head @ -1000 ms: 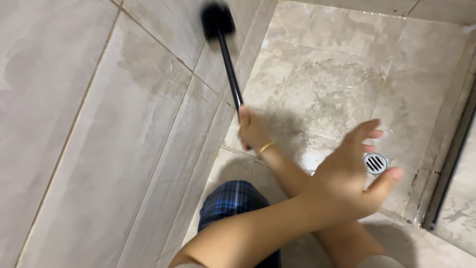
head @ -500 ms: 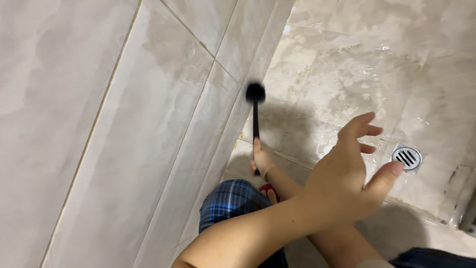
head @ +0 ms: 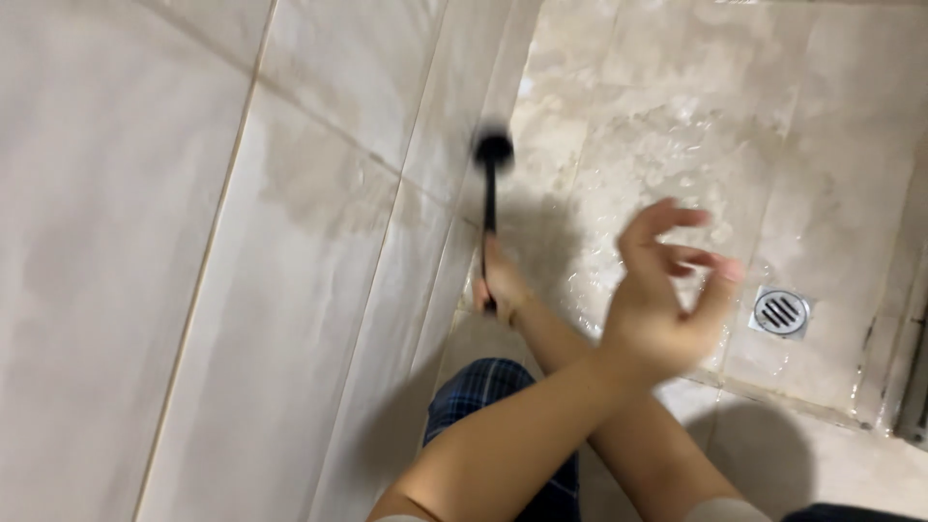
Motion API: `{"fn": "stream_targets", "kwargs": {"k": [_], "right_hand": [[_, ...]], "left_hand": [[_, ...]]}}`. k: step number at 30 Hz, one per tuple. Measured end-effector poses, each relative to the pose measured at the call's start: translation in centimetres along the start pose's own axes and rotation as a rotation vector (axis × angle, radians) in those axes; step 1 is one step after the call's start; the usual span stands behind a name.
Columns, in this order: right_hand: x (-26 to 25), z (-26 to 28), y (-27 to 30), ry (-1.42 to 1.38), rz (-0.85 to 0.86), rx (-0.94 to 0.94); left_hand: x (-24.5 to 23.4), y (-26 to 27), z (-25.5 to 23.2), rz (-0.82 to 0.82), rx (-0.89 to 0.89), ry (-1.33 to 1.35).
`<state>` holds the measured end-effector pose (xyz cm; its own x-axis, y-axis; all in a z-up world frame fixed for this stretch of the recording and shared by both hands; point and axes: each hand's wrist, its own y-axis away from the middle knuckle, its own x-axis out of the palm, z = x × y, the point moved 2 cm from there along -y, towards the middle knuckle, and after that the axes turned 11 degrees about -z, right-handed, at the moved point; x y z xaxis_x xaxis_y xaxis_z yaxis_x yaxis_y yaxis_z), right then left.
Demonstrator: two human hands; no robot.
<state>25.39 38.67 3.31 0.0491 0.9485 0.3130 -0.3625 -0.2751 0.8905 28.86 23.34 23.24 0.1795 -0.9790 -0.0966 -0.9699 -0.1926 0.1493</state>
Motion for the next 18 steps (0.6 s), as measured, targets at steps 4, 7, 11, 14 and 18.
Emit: {"fn": "stream_targets", "kwargs": {"k": [4,7,11,14,18], "right_hand": [[-1.2,4.8,-1.1,0.054,-0.019,-0.148],[-4.6,5.1,-0.8,0.336,-0.080,-0.143],[-9.2,9.9,-6.7,1.080,-0.067,-0.367],[-9.9,11.6,-9.6,1.079,-0.090,-0.334],[-8.7,14.1,-8.0,0.518,-0.244,-0.249]], "left_hand": [[-2.9,-3.4,3.0,-0.126,0.174,-0.153],[-6.2,-4.0,1.7,-0.216,0.266,-0.210],[-11.8,-5.7,-0.7,-0.223,0.433,-0.222],[-13.3,-7.6,-1.2,-0.306,0.311,-0.141],[-10.7,-10.1,-1.5,-0.278,0.226,-0.045]]}}
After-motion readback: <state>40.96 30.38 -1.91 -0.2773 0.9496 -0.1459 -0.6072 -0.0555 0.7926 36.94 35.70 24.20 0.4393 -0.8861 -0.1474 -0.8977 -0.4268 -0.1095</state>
